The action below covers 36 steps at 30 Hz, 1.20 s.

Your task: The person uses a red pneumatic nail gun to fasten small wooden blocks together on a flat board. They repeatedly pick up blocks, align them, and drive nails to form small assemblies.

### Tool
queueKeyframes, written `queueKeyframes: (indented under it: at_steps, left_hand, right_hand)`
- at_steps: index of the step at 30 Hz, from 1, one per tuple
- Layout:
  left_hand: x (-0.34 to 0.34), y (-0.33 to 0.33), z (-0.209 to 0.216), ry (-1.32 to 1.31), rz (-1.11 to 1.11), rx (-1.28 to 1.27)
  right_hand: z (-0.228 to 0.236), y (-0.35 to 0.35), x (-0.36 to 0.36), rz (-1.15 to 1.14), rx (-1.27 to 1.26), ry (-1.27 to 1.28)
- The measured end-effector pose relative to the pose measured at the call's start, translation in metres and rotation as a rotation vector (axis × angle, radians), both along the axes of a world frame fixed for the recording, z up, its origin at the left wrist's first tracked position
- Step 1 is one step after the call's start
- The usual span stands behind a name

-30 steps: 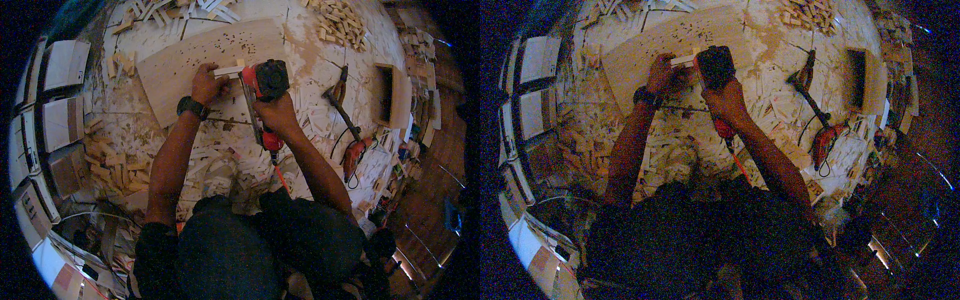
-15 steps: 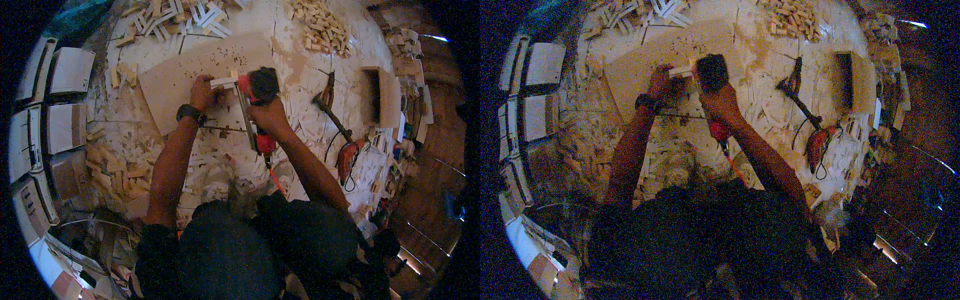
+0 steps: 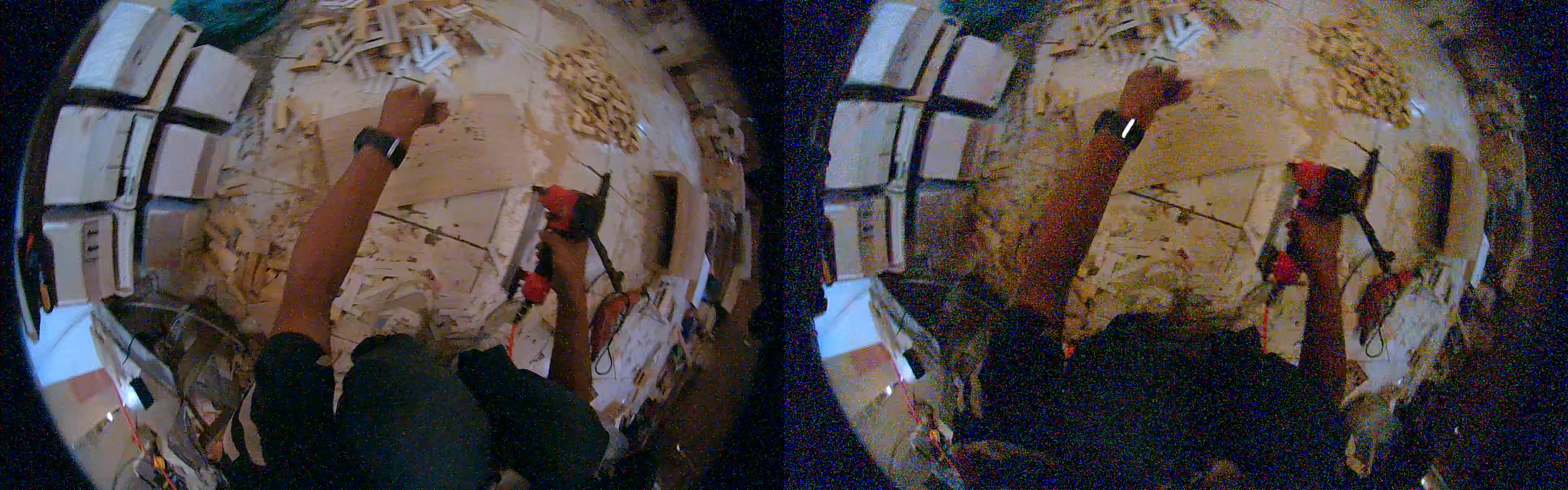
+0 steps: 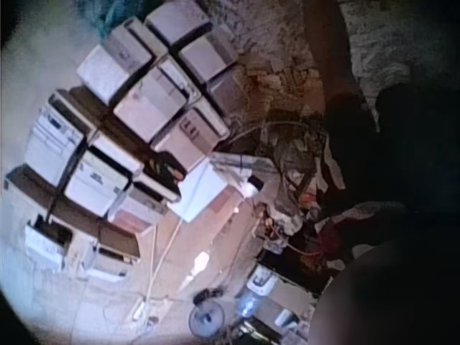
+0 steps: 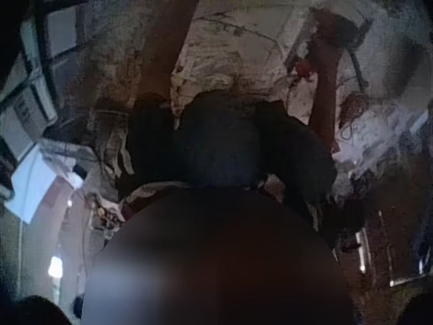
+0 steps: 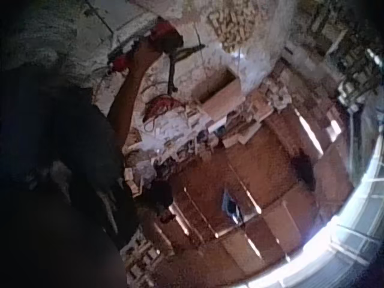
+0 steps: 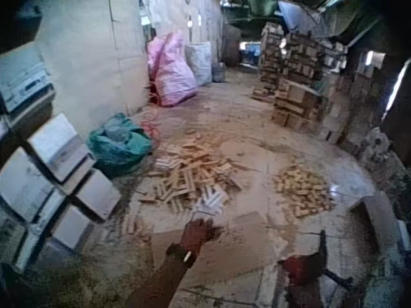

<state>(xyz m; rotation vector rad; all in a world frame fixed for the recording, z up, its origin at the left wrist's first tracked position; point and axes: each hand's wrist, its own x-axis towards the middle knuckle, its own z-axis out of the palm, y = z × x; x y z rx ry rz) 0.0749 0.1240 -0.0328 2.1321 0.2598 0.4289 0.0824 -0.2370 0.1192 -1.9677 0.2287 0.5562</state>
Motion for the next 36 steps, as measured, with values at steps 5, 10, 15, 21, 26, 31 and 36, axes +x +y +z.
queueKeyframes:
  at_steps: [5, 10, 15, 21, 26, 31, 36]
  left_hand:
    - [-0.067, 0.075, -0.001, 0.035, 0.439, 0.392]
    - [-0.223, 0.14, -0.012, 1.339, 0.438, 0.761]
    - [-0.263, 0.157, -0.031, 1.062, 0.987, 0.59]
    - [-0.257, 0.191, -0.068, 1.161, 0.955, 0.515]
    - [-0.281, 0.196, -0.086, 1.24, 0.771, 0.783]
    - [-0.286, 0.132, -0.039, 1.21, 0.608, 0.551]
    - [-0.283, 0.075, 0.011, 0.784, 0.817, 0.641]
  right_hand:
    - [-0.002, -0.012, -0.004, -0.003, 0.088, -0.073]
    - [-0.003, -0.021, -0.006, 0.102, 0.074, -0.074]
    - [0.0, 0.0, -0.006, 0.074, -0.012, 0.013]
    - [0.013, 0.02, -0.018, 0.078, 0.092, 0.015]
    - [0.005, 0.02, -0.02, 0.109, 0.008, 0.027]
    - [-0.002, 0.022, -0.021, 0.128, -0.008, 0.116]
    - [-0.002, 0.025, -0.019, 0.196, -0.035, 0.074]
